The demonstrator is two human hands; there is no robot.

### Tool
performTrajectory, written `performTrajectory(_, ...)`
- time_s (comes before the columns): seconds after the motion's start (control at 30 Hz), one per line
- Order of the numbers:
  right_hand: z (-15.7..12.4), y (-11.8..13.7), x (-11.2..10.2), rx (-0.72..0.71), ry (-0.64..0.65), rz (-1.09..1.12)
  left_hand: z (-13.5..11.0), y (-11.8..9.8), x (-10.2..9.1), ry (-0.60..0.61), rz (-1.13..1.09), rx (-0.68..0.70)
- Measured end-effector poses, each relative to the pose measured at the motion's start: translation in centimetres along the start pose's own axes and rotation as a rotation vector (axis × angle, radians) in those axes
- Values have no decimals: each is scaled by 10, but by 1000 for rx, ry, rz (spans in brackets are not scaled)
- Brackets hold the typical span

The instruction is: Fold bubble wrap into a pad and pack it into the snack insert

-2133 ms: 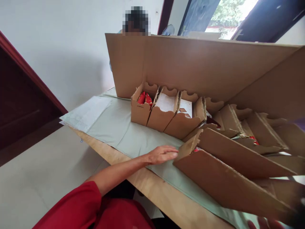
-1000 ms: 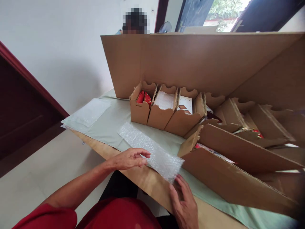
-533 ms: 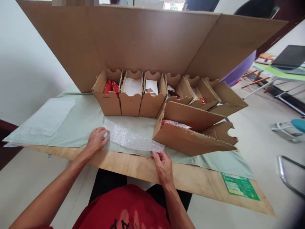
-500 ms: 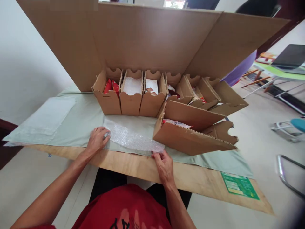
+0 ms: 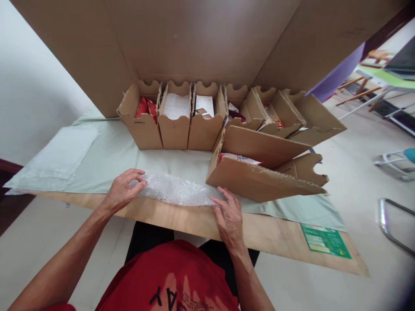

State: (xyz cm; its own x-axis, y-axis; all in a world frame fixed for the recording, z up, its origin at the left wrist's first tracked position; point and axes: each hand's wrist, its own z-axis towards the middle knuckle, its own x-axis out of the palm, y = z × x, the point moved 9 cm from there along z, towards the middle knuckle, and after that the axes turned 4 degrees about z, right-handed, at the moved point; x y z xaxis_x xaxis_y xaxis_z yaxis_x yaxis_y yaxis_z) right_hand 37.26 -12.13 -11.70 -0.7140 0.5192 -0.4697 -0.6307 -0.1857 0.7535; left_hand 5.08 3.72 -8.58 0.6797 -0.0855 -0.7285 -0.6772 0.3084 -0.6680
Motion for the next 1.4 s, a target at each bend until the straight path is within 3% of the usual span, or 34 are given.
performTrajectory(0.13,2,-14,-25,232,-44,166,5,-9,-16,83,-106,-122)
performTrajectory(0.27,-10,-40,-59,397,-157,90,21,-17,4,224,-211,-210)
performTrajectory(0.37,-17,-36,-71,321,-233,-10,38,-11,33,273,-200,-259)
performTrajectory(0.47,-22,-2,-69,93,-238,-93,43,-3,51,302,-190,-277)
performTrajectory(0.53,-23,21,-62,-34,-197,-129,39,2,52,318,-190,-269)
performTrajectory(0.63,-18,35,-51,-85,-104,-142,32,11,42,332,-164,-245)
performTrajectory(0.83,-11,42,-49,-227,125,-184,26,25,38,208,-206,-277)
performTrajectory(1.0,-44,30,-47,-157,461,-90,28,33,51,191,-37,-284)
performTrajectory(1.1,-53,23,-50,-68,482,-94,30,31,46,152,194,-193)
performTrajectory(1.23,-31,23,-53,-13,258,-114,17,-7,37,-59,479,135)
performTrajectory(1.3,-20,25,-43,-25,217,-102,-2,-31,58,5,497,355)
performTrajectory(1.4,-14,18,-36,-6,201,-97,-36,-51,105,275,432,604)
